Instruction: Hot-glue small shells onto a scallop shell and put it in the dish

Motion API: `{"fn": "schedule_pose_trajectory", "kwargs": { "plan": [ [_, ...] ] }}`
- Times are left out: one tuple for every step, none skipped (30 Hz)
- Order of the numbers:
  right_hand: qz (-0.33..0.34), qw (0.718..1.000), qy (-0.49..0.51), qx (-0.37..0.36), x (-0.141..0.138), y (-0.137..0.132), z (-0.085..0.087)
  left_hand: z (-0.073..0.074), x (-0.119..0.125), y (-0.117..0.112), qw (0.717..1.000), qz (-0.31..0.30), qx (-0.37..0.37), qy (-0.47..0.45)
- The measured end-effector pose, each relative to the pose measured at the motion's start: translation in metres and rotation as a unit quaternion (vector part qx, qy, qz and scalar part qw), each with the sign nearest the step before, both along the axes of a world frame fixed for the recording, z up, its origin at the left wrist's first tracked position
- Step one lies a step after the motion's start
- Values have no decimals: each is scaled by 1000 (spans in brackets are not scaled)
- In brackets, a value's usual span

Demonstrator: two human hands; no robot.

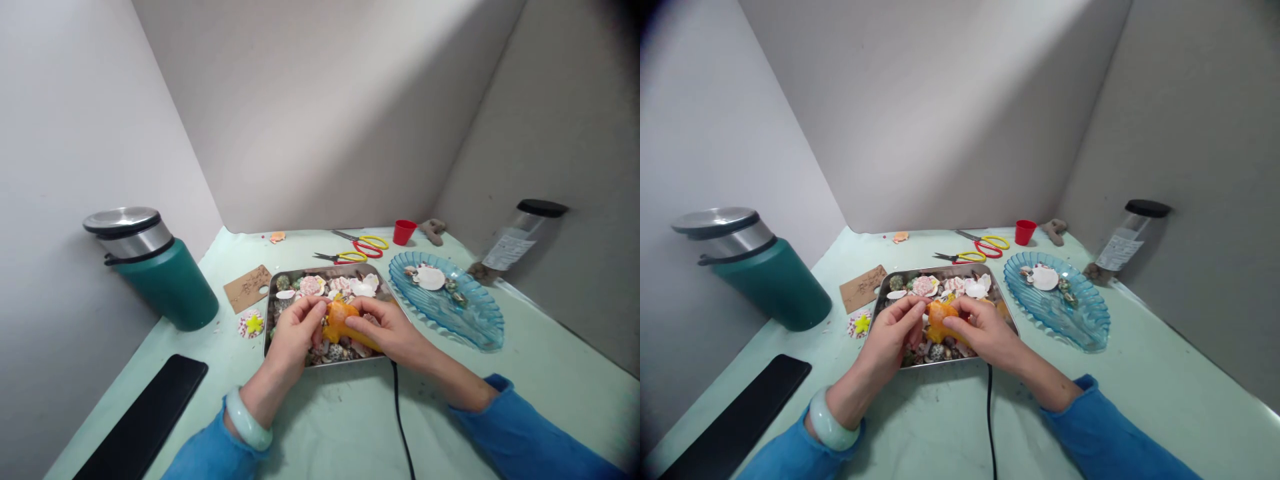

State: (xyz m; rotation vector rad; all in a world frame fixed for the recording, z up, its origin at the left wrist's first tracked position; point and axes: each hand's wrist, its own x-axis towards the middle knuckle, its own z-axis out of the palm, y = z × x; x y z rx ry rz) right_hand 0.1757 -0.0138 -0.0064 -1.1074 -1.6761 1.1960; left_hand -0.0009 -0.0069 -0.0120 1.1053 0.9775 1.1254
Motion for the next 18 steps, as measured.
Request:
{"fn": "schedule_pose_trajectory", "kwargs": {
  "plan": [
    [2, 1000, -1, -5, 0, 0, 0, -1, 0, 0, 1000, 3, 0, -1],
    [3, 1000, 0, -12, 0, 0, 0, -1, 0, 0, 1000, 5, 0, -1],
    [6, 1000, 5, -21, 0, -1, -1, -1, 0, 0, 1000, 8, -1, -1],
    [11, 999, 10, -30, 0, -1, -1, -1, 0, 0, 1000, 10, -4, -1],
    [14, 999, 15, -37, 0, -1, -1, -1, 0, 0, 1000, 11, -7, 0],
    [16, 999, 17, -38, 0, -1, -2, 0, 0, 0, 1000, 12, -9, 0],
    [15, 999, 14, -31, 0, -1, -2, 0, 0, -1, 1000, 11, -9, 1],
    [13, 1000, 9, -22, 0, -1, -2, 0, 1, -1, 1000, 9, -8, 2],
    [13, 1000, 4, -14, 0, -1, -2, 0, 1, -1, 1000, 7, -7, 4],
    [13, 1000, -1, -7, 1, -1, -2, 0, 1, 0, 1000, 5, -5, 7],
    [15, 1000, -6, -3, 1, -1, -2, 0, 0, 0, 1000, 2, -2, 11],
    [17, 1000, -8, -1, 1, -1, -2, 0, 0, 0, 1000, 0, 0, 16],
    [18, 1000, -11, 2, 2, -1, -2, 0, 0, 0, 1000, -2, 1, 20],
    [17, 1000, -14, 8, 2, -1, -3, 0, -1, 0, 1000, -5, 2, 22],
    [16, 1000, -16, 14, 2, 0, -3, 0, -1, 0, 1000, -6, 1, 24],
    [15, 1000, -16, 15, 3, 0, -4, 0, -1, 0, 1000, -6, -1, 24],
    [17, 1000, -13, 9, 3, 0, -5, 0, -1, 0, 1000, -7, -2, 24],
    [19, 1000, -9, 0, 3, 0, -5, 0, -1, 1, 1000, -7, -3, 22]
  ]
}}
